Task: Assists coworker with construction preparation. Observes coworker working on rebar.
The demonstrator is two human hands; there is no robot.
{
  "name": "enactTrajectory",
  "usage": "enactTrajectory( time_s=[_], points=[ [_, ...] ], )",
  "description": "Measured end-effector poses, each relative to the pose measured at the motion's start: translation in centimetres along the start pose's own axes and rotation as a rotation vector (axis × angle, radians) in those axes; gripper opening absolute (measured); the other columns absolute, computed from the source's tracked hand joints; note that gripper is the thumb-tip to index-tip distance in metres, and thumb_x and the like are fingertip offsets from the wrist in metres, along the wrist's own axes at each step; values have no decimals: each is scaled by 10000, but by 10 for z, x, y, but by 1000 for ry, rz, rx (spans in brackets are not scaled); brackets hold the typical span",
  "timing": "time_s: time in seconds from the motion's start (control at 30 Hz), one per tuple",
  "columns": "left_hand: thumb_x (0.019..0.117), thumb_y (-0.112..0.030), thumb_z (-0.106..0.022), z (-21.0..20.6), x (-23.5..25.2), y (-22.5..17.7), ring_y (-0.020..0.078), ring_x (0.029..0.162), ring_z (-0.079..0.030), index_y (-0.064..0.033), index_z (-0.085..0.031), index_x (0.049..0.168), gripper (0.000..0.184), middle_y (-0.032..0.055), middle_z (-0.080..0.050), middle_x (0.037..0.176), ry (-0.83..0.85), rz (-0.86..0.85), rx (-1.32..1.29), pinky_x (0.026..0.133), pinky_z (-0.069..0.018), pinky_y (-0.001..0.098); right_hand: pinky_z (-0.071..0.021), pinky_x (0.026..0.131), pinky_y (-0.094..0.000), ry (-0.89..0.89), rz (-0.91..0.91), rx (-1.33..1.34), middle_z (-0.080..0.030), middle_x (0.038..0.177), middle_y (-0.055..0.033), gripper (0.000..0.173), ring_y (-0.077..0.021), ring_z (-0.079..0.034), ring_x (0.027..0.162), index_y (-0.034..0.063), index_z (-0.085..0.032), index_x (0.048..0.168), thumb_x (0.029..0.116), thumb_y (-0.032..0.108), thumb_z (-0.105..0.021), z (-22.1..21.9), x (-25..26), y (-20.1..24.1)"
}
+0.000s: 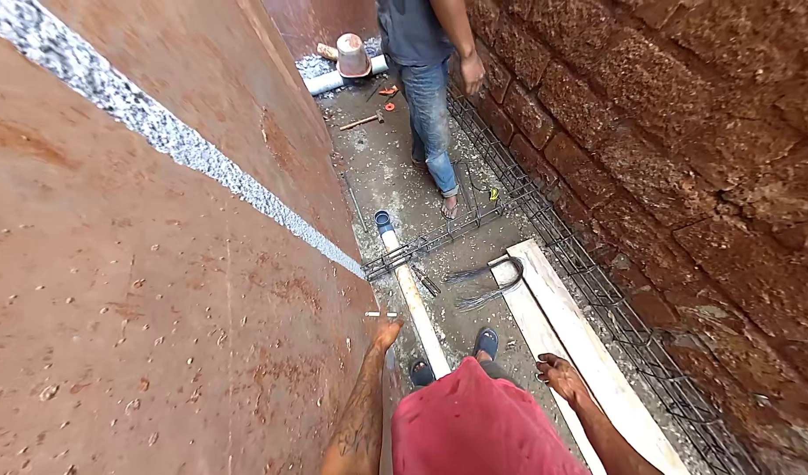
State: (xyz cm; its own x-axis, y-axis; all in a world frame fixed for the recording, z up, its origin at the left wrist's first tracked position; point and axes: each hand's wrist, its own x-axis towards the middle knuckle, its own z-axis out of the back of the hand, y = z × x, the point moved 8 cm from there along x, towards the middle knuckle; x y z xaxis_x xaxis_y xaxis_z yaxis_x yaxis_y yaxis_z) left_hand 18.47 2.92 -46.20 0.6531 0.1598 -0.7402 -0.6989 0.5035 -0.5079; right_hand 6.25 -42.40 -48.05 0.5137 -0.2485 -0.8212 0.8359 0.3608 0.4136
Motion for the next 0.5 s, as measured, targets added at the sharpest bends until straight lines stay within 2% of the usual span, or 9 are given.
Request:
enactTrajectory(
  time_s=[0.17, 0.3, 0.5],
  points=[
    [969, -212, -670, 5, 3, -19, 381, 1483, -369, -3, -80, 1629, 909, 284, -322, 1609, 19, -26, 55, 1207, -316, 507, -548, 962, -517, -15, -35, 31, -654, 1286, -260, 378, -364, -699, 1089, -16, -564, 1398, 1063, 157, -565, 0, -3, -18],
    [957, -261, -672, 10, 10, -25, 393, 1429, -443, -24, -65, 1635, 940, 287, -408, 1554, 20, -15, 137, 1167, -366, 533, -548, 962, -513, -22, -55, 61, -650, 1284, -266, 363, -365, -697, 1089, -26, -569, 1386, 1063, 140, -559, -2, -7, -31],
    [946, -310, -678, 11, 16, -26, 409, 1434, -432, -37, -67, 1639, 963, 294, -392, 1562, -2, -3, 214, 1164, -367, 551, -552, 945, -508, -29, -55, 85, -656, 1275, -255, 349, -354, -700, 1074, -12, -582, 1374, 1065, 147, -559, -5, -7, -41]
  ],
)
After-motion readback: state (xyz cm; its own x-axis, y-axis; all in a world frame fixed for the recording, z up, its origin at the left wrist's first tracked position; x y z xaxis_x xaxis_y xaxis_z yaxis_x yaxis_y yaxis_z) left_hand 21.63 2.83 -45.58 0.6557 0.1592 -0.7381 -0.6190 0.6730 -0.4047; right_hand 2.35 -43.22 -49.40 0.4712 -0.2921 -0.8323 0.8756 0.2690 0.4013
